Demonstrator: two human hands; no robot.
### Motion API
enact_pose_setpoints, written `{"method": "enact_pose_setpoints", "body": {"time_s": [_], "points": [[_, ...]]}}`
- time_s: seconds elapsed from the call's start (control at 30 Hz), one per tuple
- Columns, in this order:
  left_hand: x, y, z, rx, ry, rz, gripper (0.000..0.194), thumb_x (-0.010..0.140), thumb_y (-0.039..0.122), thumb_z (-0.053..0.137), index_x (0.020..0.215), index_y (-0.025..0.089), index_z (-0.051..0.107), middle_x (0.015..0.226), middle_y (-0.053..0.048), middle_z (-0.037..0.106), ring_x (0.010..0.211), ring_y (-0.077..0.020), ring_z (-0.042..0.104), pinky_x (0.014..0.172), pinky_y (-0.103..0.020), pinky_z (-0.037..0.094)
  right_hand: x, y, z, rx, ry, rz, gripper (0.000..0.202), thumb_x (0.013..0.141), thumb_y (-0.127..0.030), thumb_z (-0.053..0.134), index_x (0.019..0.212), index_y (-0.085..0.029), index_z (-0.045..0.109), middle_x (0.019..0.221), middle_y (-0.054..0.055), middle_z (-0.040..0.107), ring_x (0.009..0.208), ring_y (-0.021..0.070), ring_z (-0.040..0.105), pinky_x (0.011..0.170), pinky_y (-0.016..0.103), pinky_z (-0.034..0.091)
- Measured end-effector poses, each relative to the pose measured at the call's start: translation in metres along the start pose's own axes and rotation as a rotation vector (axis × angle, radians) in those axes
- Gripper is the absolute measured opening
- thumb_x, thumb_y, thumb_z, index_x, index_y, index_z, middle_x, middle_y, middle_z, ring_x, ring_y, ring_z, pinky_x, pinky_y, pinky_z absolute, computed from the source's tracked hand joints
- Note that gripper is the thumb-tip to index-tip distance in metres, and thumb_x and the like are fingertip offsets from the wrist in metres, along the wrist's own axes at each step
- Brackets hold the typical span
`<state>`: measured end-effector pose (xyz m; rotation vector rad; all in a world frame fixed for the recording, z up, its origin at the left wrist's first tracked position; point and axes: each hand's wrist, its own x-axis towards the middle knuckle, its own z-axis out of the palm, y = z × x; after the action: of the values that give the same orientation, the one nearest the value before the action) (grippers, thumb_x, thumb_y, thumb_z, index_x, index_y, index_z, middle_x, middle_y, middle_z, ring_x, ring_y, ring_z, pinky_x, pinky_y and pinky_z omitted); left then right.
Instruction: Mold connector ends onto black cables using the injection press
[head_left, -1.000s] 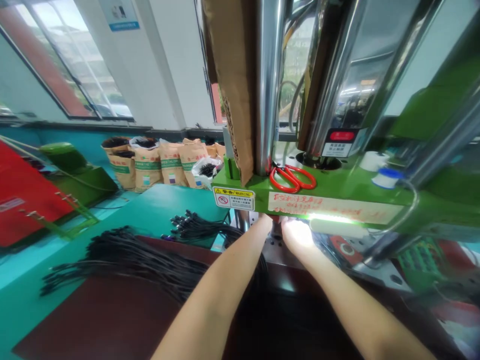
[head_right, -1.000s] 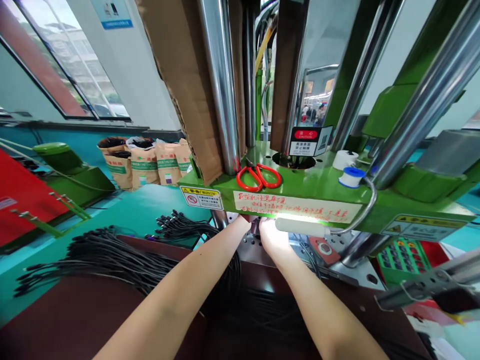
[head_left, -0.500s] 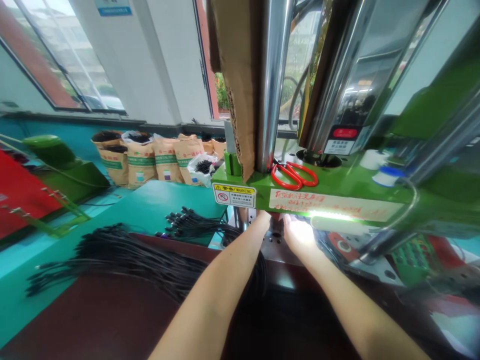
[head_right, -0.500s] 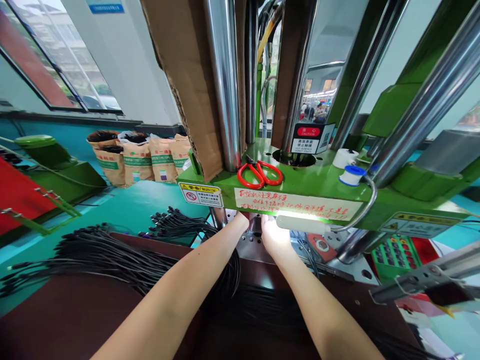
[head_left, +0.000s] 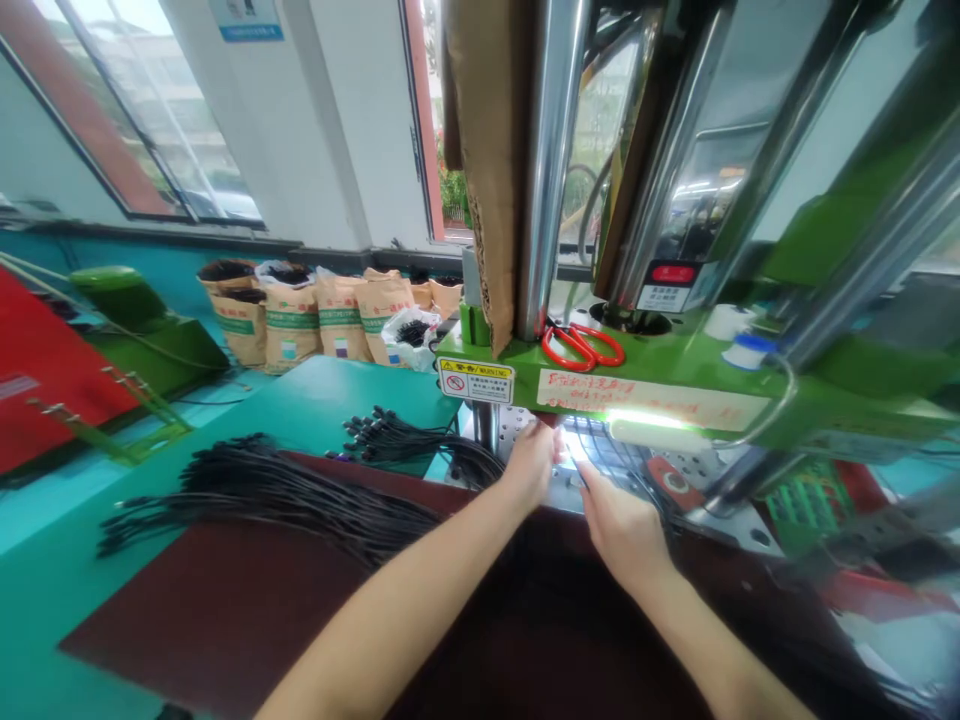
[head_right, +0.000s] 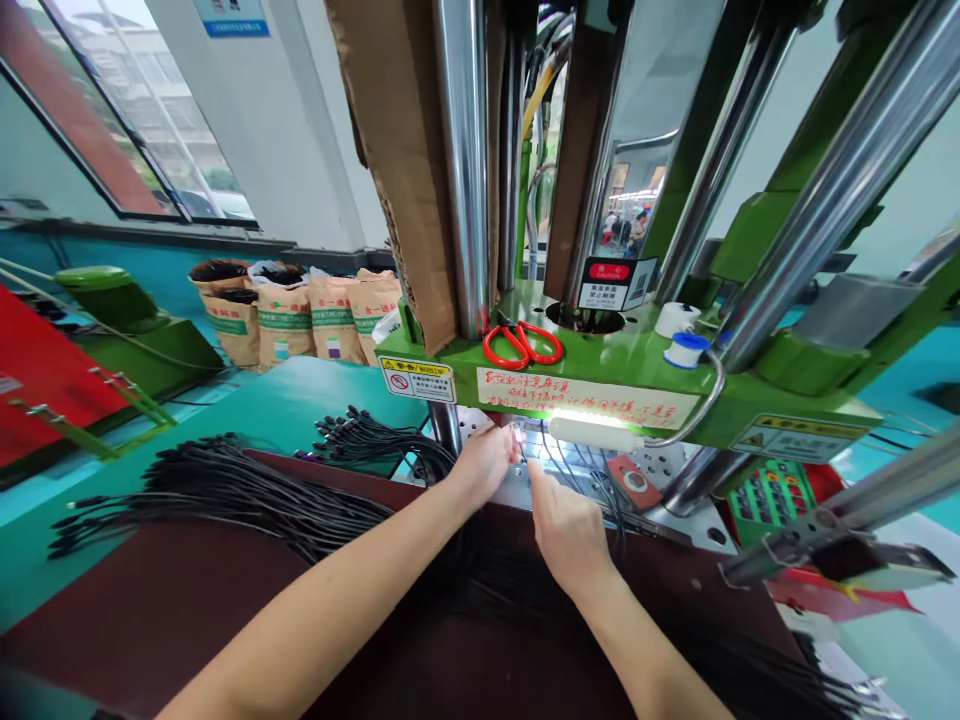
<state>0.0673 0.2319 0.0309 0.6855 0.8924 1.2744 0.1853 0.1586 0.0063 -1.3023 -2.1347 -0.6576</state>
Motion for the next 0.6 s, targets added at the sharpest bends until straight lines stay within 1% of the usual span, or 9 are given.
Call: {"method": "enact_pose_setpoints", "body": {"time_s": [0.07, 0.13, 0.23, 0.3, 0.37, 0.43, 0.5, 0.53, 0.6], "points": [[-0.030, -0.005, -0.005, -0.041, -0.071, -0.016, 0.022, 0.071, 0.035, 0.057, 0.066, 0.016, 0.048, 0.060, 0.000, 0.051, 0.054, -0.0093, 0.049, 0.055, -0.023, 0.038, -0.006, -0.004, -0.006, 0.041, 0.005, -0.013, 0.031, 0.087, -0.012, 0.040, 0.114, -0.007, 0.053, 0.085, 0.010, 0.067, 0.065, 0.0158, 0.062, 0.061, 0.024, 0.046], [-0.055, -0.011, -0.010, -0.052, -0.117, 0.029, 0.021, 0.070, 0.035, 0.059, 0.071, 0.016, 0.051, 0.069, -0.002, 0.056, 0.063, -0.0105, 0.053, 0.064, -0.024, 0.041, -0.010, -0.013, -0.013, 0.076, -0.004, -0.025, 0.032, 0.087, -0.011, 0.039, 0.116, -0.007, 0.051, 0.085, 0.010, 0.067, 0.067, 0.0158, 0.062, 0.062, 0.025, 0.047], [-0.080, -0.016, -0.015, -0.017, -0.127, 0.108, 0.018, 0.068, 0.030, 0.063, 0.074, 0.017, 0.052, 0.071, -0.001, 0.059, 0.067, -0.0108, 0.053, 0.068, -0.024, 0.042, -0.017, -0.023, -0.033, 0.146, -0.061, -0.035, 0.032, 0.088, -0.014, 0.038, 0.117, -0.010, 0.050, 0.089, 0.010, 0.065, 0.072, 0.0162, 0.062, 0.065, 0.025, 0.048], [-0.092, -0.015, -0.015, -0.024, -0.157, 0.125, 0.016, 0.068, 0.028, 0.062, 0.074, 0.017, 0.052, 0.066, 0.001, 0.057, 0.064, -0.0100, 0.052, 0.064, -0.022, 0.040, -0.031, -0.019, -0.053, 0.203, -0.114, 0.029, 0.030, 0.089, -0.018, 0.037, 0.114, -0.013, 0.051, 0.093, 0.009, 0.063, 0.080, 0.0168, 0.061, 0.069, 0.026, 0.049], [-0.101, -0.012, -0.013, -0.041, -0.216, 0.130, 0.014, 0.070, 0.027, 0.061, 0.073, 0.017, 0.051, 0.062, 0.002, 0.055, 0.060, -0.0094, 0.049, 0.062, -0.022, 0.039, -0.059, 0.002, -0.072, 0.198, -0.139, 0.171, 0.026, 0.089, -0.023, 0.035, 0.107, -0.016, 0.054, 0.093, 0.008, 0.063, 0.083, 0.0176, 0.061, 0.072, 0.029, 0.049], [-0.109, -0.010, -0.011, -0.049, -0.278, 0.118, 0.012, 0.072, 0.026, 0.059, 0.072, 0.017, 0.050, 0.060, 0.002, 0.053, 0.059, -0.0092, 0.048, 0.061, -0.022, 0.038, -0.101, 0.037, -0.085, 0.050, -0.152, 0.295, 0.027, 0.088, -0.026, 0.035, 0.100, -0.017, 0.057, 0.088, 0.009, 0.064, 0.078, 0.0207, 0.063, 0.069, 0.034, 0.050], [-0.115, -0.010, -0.010, -0.036, -0.318, 0.102, 0.012, 0.074, 0.025, 0.057, 0.071, 0.017, 0.049, 0.059, 0.002, 0.053, 0.058, -0.0091, 0.047, 0.061, -0.022, 0.037, -0.148, 0.076, -0.092, -0.137, -0.232, 0.348, 0.026, 0.082, -0.029, 0.039, 0.091, -0.019, 0.061, 0.084, 0.011, 0.067, 0.069, 0.0257, 0.064, 0.058, 0.038, 0.050], [-0.116, -0.011, -0.009, -0.027, -0.328, 0.098, 0.012, 0.075, 0.025, 0.056, 0.071, 0.016, 0.049, 0.060, 0.001, 0.053, 0.058, -0.0090, 0.047, 0.061, -0.022, 0.037, -0.169, 0.094, -0.092, -0.192, -0.274, 0.367, 0.026, 0.079, -0.029, 0.040, 0.089, -0.020, 0.063, 0.083, 0.012, 0.067, 0.068, 0.0279, 0.064, 0.057, 0.040, 0.050], [-0.117, -0.014, -0.009, -0.006, -0.333, 0.099, 0.013, 0.075, 0.026, 0.057, 0.071, 0.016, 0.050, 0.060, 0.001, 0.053, 0.058, -0.0086, 0.047, 0.060, -0.022, 0.036, -0.199, 0.119, -0.092, -0.163, -0.358, 0.409, 0.024, 0.076, -0.026, 0.044, 0.088, -0.025, 0.065, 0.089, 0.011, 0.068, 0.069, 0.0269, 0.065, 0.057, 0.038, 0.051]]}}
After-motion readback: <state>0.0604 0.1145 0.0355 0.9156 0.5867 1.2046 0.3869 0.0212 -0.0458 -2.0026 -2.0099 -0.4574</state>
